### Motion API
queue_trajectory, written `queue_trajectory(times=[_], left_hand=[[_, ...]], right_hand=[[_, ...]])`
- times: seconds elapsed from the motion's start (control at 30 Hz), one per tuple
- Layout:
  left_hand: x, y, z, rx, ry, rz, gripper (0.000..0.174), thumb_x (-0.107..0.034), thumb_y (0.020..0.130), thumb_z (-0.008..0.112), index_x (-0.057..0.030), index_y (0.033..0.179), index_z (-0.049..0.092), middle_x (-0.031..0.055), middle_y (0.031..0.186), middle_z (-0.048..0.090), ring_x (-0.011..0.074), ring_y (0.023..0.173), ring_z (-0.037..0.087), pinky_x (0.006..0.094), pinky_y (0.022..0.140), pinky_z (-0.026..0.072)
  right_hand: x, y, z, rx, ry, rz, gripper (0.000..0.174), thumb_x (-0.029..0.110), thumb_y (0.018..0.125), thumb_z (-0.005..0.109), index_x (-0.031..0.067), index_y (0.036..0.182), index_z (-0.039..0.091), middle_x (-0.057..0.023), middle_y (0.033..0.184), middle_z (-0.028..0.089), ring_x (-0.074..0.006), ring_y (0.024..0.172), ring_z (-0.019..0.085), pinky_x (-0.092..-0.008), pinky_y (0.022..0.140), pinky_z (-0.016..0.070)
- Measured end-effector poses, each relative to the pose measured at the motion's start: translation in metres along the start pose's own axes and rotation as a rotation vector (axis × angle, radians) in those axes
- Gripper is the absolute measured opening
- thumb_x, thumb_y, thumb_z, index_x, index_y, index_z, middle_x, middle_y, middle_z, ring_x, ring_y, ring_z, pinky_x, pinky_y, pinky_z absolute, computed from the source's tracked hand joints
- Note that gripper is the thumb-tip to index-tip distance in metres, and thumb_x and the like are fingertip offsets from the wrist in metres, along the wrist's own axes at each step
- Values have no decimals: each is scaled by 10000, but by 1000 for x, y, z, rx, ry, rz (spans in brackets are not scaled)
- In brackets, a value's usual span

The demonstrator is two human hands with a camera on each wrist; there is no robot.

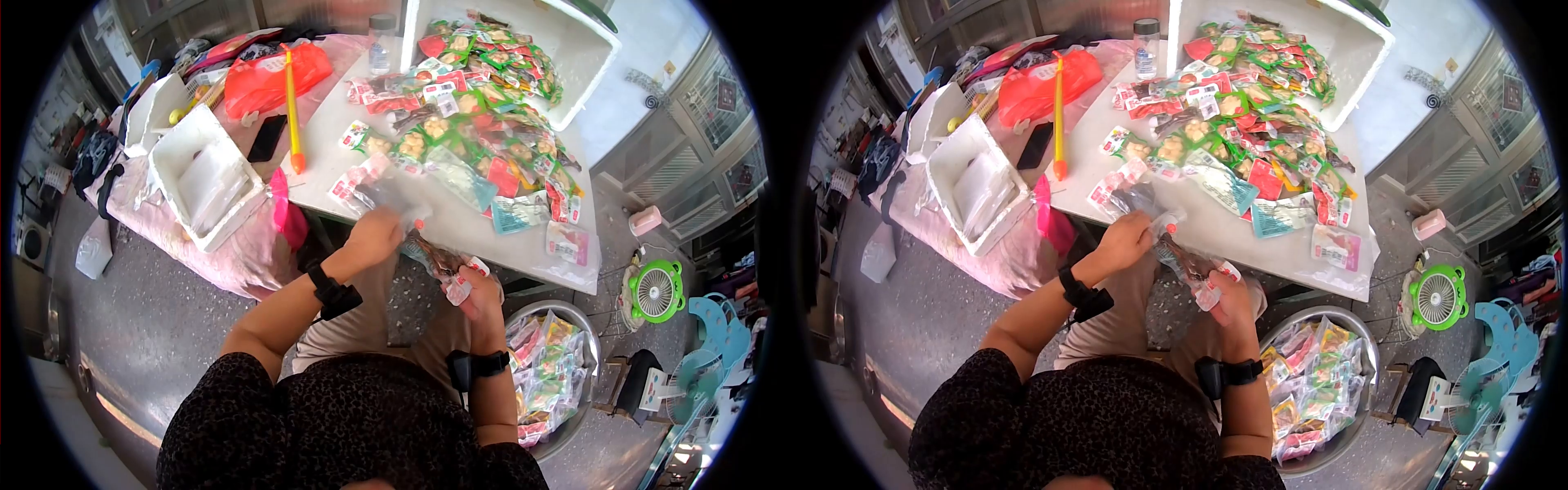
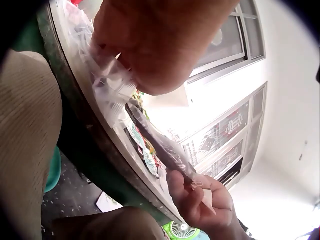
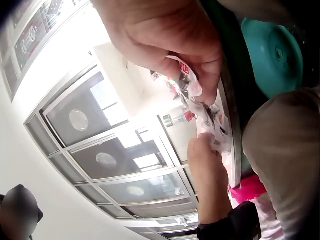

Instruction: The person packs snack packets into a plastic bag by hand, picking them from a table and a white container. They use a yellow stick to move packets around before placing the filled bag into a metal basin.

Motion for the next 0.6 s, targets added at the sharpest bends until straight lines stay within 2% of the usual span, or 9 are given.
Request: queue_trajectory(times=[0.17,0.27,0.33,0.43,0.53,0.6], left_hand=[[2,-4,0,-52,-54,-23,102,-105,748,462,-8,734,432,167,748,475,351,725,478,408,636,392],[0,-4,-2,-68,-62,-4,106,-105,753,466,-7,733,431,163,756,478,348,730,477,403,637,393],[1,-5,-1,-59,-63,-21,105,-104,753,468,-8,732,433,159,762,480,343,740,477,400,639,395],[3,-7,2,-57,-58,69,110,-114,753,476,-7,741,457,161,810,500,340,783,484,389,668,410],[-3,-7,-3,-33,-47,56,108,-121,743,491,-13,754,491,160,895,524,336,866,493,388,759,407],[-9,-11,-6,-106,82,124,107,-123,730,506,-20,760,507,158,952,525,335,925,485,398,821,380]], right_hand=[[3,-2,-2,-27,24,32,254,25,744,471,-23,993,474,-141,832,559,-282,619,575,-349,484,482],[5,-2,-1,-61,-41,54,267,33,753,468,-28,1012,463,-146,842,558,-276,630,579,-344,488,485],[8,-1,1,-28,-64,47,283,46,764,463,-32,1035,449,-152,864,559,-279,658,583,-336,500,488],[7,6,5,49,-32,46,313,62,782,451,-33,1079,421,-162,925,552,-286,729,581,-328,538,492],[-2,25,10,120,10,12,336,74,799,441,-24,1117,396,-168,993,534,-292,803,570,-335,588,490],[-8,34,19,148,42,-13,343,65,796,433,-28,1124,394,-167,1013,528,-289,823,565,-345,614,484]])
Point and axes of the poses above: each hand's wrist, its own y-axis towards the middle knuckle, its own z-axis out of the palm, x = y × z, the point moved 4 cm from there along y, towards the middle knuckle
